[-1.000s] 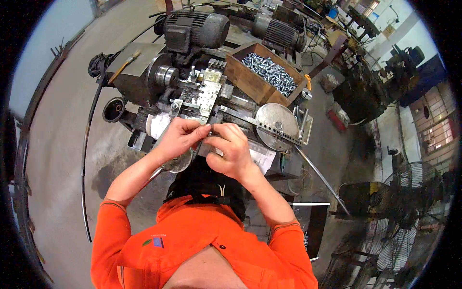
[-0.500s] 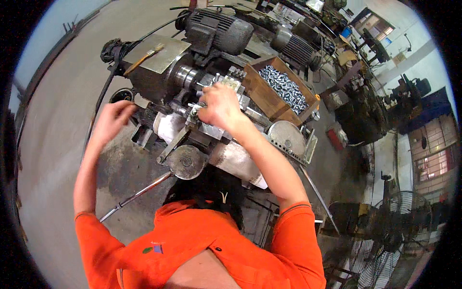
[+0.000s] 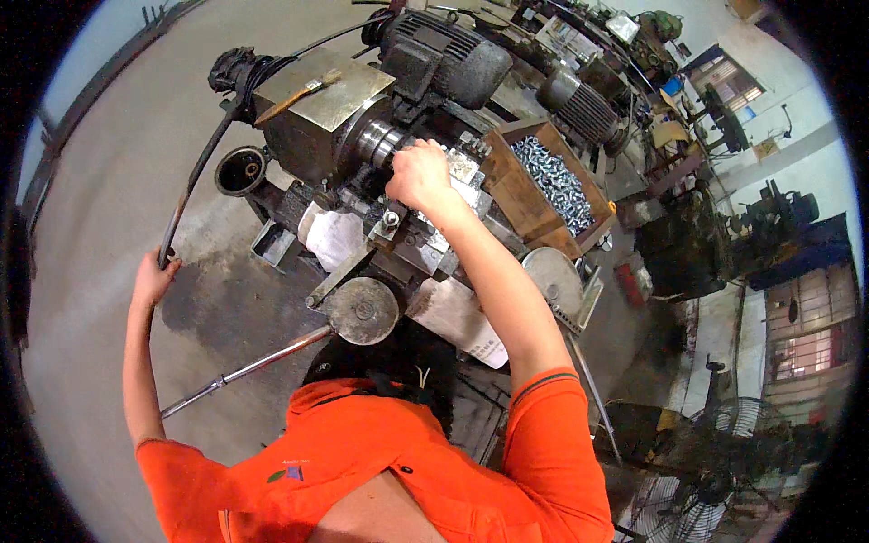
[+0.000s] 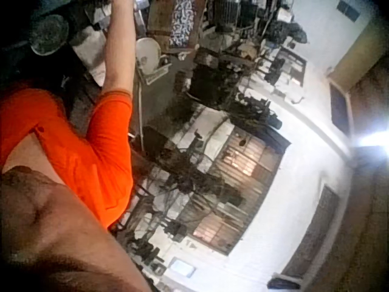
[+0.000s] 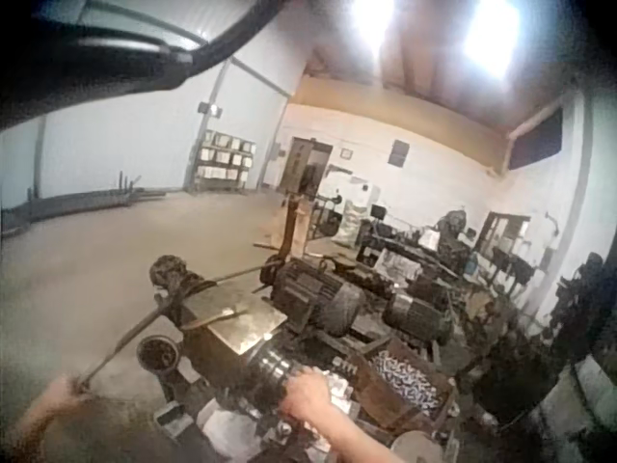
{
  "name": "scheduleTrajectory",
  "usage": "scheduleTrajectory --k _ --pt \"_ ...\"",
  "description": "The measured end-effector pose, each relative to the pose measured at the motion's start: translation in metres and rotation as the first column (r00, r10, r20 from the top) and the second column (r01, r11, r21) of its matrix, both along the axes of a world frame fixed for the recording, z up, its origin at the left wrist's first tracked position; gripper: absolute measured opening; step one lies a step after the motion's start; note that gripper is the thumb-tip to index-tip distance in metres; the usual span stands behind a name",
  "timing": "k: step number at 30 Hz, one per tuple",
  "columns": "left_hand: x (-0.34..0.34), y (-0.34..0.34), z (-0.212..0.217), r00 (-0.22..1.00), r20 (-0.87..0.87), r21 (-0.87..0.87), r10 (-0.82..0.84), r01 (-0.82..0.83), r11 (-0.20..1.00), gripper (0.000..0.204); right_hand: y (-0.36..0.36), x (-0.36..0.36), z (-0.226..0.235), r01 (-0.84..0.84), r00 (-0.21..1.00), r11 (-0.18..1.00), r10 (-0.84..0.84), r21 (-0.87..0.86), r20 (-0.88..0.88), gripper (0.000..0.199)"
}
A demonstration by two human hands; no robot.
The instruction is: The person operates a metalworking machine in a workshop, repeatedly inserting small metal parts into the device and using a long metal rod to manipulate the mechanism. They remove the processed parts and place them into a nearby container, continuing this cycle throughout the video.
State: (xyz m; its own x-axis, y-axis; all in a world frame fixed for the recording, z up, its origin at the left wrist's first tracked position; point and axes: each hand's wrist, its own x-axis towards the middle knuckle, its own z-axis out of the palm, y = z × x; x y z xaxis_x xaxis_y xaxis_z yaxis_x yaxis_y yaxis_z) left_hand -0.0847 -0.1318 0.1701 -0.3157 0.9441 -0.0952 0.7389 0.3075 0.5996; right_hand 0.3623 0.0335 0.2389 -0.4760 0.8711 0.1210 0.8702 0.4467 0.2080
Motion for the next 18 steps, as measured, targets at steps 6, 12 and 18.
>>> scheduleTrajectory --k 6,12,18 --pt "-0.004 0.003 -0.004 0.973 -0.23 0.037 -0.026 0.036 0.999 0.022 0.003 -0.001 -0.006 -0.026 0.999 1.0 0.027 0.014 -0.043 0.026" --pt "-0.058 0.02 -0.014 0.8 -0.599 0.053 0.032 -0.001 0.999 0.014 0.001 0.004 -0.005 -0.056 0.986 0.998 0.051 -0.023 -0.156 0.024" --pt "-0.164 0.064 -0.012 0.491 -0.87 0.163 0.039 0.212 0.963 0.008 0.004 0.0 -0.007 -0.086 0.986 0.996 0.09 0.036 -0.139 0.024"
